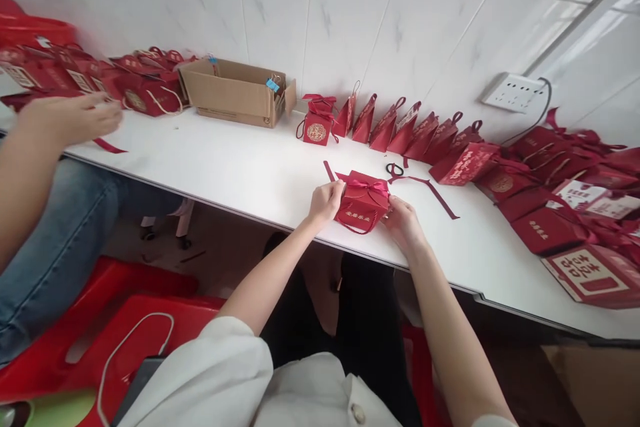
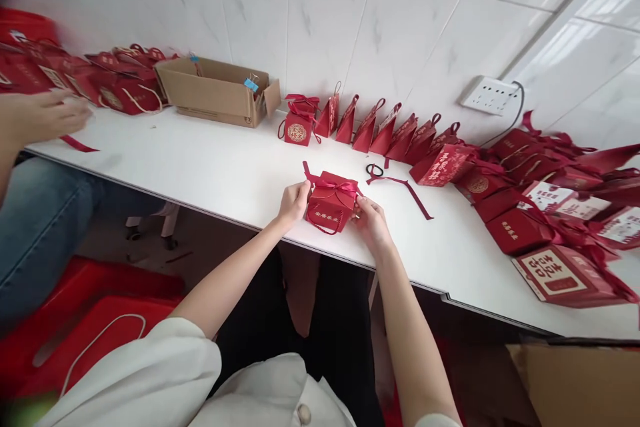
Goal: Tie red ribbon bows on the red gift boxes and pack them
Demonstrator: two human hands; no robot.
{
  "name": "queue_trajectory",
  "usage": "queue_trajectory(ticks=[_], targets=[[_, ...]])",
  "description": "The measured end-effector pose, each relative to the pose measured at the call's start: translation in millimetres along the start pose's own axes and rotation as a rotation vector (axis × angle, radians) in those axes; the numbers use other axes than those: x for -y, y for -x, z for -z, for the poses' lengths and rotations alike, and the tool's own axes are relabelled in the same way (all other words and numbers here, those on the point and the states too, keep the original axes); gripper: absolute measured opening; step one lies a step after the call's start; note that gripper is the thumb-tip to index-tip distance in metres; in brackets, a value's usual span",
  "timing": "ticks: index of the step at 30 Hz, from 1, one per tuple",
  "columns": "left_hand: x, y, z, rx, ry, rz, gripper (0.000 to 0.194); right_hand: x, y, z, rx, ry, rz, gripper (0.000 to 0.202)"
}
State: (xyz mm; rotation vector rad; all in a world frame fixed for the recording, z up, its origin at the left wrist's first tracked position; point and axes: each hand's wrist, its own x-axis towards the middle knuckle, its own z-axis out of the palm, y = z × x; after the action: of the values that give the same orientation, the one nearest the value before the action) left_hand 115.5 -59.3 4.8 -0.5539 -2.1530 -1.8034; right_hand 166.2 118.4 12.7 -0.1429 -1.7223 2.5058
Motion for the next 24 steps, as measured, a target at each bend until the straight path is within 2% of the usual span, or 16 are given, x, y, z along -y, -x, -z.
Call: queue_trajectory(ticks=[9,15,20,24], targets=[[-3,6,0.7,0.013,-0.033,-0.003,0.044,-1,0,2,0.003,0.034,0.039,0.031],[-21,7,9.3,-0.068,-0.044,0.019,0.037,-1,1,-5,0.014,0.067,0.093,0.035],[-35,-8,12.2,-0.007,-0.134,0.138,0.034,-1,0,-10,0.007,0.107,0.139,0.042],[-37,-13,11.8,0.053,-0.185,0.271,0.033,1,3,-12,-0.036,0.164,0.149,0.042]])
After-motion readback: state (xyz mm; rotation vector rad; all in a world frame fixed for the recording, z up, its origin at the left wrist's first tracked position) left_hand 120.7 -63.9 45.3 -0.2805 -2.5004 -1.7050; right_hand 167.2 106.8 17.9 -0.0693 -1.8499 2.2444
